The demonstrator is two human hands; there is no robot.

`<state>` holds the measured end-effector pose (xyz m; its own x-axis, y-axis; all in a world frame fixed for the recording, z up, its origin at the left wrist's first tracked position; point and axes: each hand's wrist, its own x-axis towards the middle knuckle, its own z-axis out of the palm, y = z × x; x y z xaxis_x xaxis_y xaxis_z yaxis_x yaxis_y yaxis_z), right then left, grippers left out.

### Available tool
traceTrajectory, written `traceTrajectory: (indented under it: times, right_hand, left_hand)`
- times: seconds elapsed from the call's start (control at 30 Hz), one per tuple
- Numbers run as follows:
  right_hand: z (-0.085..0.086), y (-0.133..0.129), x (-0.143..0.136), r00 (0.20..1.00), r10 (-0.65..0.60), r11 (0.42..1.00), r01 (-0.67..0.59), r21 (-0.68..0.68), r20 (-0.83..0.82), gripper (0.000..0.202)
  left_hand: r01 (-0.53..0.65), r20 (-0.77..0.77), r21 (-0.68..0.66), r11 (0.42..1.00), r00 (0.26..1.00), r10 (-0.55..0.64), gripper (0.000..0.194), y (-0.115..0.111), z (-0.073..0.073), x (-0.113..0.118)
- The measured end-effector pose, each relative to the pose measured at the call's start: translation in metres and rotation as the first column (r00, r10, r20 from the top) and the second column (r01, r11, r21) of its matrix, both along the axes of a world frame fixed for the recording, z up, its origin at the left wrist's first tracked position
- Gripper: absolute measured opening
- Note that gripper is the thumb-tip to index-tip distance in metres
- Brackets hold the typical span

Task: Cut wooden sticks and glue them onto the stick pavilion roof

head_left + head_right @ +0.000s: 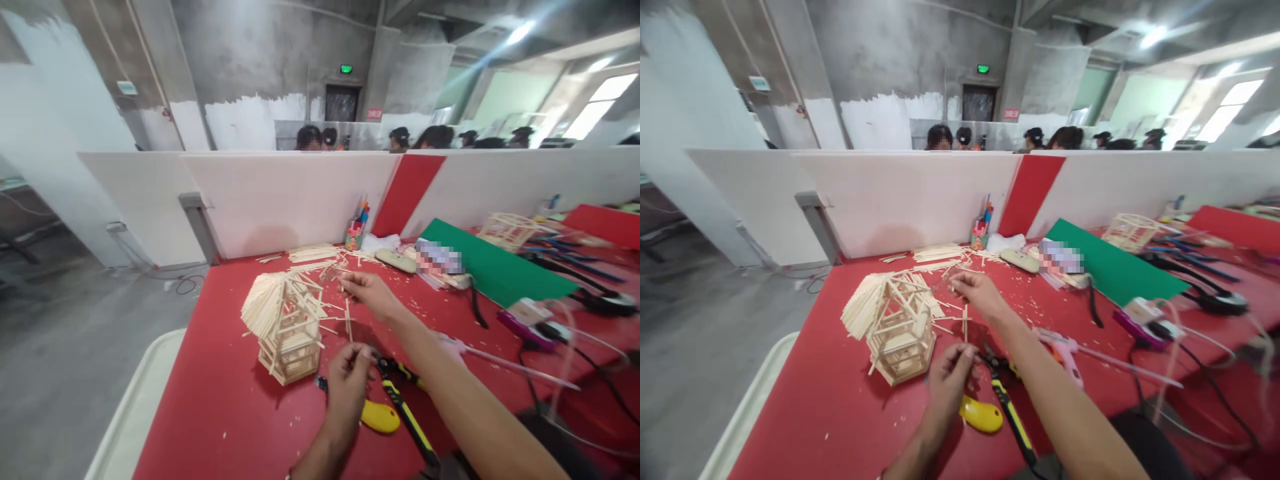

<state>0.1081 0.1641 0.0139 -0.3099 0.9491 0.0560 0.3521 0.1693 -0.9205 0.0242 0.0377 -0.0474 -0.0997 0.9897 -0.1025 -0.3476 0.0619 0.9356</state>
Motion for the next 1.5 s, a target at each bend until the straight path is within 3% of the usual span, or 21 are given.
traceTrajectory:
  times: [0.17,0.3,0.4,0.5,0.6,0.73,0.87,1.0,1.1,1.23,1.43,1.5]
  right_hand:
    - [0.002,-0.092,0.026,0.944,-0.131,0.991,0.117,-0.067,-0.303,0.038]
    - [0.004,-0.122,0.029,0.911,-0.137,0.99,0.113,-0.085,-0.389,0.031]
    - [0.007,-0.134,0.027,0.927,-0.063,0.998,0.066,-0.005,-0.371,0.025]
    - [0.007,-0.142,0.028,0.957,-0.022,0.994,0.051,0.093,-0.288,0.021]
    - [0.001,-0.149,0.037,0.966,-0.031,0.993,0.06,0.104,-0.257,0.019]
    - [-0.015,-0.153,0.065,0.955,-0.176,0.983,0.181,0.001,-0.239,0.033]
    - [-0.037,-0.159,0.092,0.943,-0.325,0.938,0.331,0.1,-0.071,0.028]
    - [-0.051,-0.173,0.093,0.963,-0.269,0.954,0.263,0.141,0.028,0.026]
    - [-0.054,-0.184,0.079,0.975,-0.177,0.962,0.143,0.232,0.133,0.03]
    - [-0.061,-0.189,0.057,0.958,-0.072,0.951,-0.019,0.309,0.279,0.032]
    - [-0.069,-0.175,0.062,0.816,-0.353,0.893,0.148,0.425,0.458,0.029]
    - [-0.069,-0.174,0.069,0.796,-0.369,0.894,0.162,0.418,0.479,0.032]
  left_hand:
    - [-0.032,0.157,0.046,0.998,0.987,0.025,0.031,-0.012,0.03,-0.004]
    - [0.039,0.2,0.03,0.999,0.979,-0.045,0.032,-0.027,0.052,-0.007]
    - [0.053,0.194,0.002,0.999,0.98,-0.052,0.032,-0.036,0.058,-0.011]
    - [0.081,0.156,-0.027,0.996,0.985,-0.076,0.032,-0.042,0.058,-0.014]
    - [0.146,0.135,-0.059,0.988,0.981,-0.137,0.032,-0.045,0.056,-0.014]
    - [0.144,0.161,-0.048,0.988,0.978,-0.135,0.031,-0.046,0.055,-0.006]
    - [0.129,0.158,-0.032,0.991,0.98,-0.122,0.029,-0.043,0.05,0.001]
    - [0.081,0.18,-0.038,0.996,0.981,-0.073,0.03,-0.04,0.046,0.003]
    - [0.029,0.177,-0.061,0.998,0.984,-0.018,0.036,-0.039,0.046,-0.001]
    - [0.02,0.15,-0.07,0.997,0.989,-0.01,0.029,-0.043,0.047,-0.008]
    - [-0.04,0.08,-0.07,0.997,0.996,0.046,0.026,-0.049,0.039,-0.018]
    - [-0.061,0.067,-0.077,0.995,0.996,0.066,0.027,-0.049,0.034,-0.021]
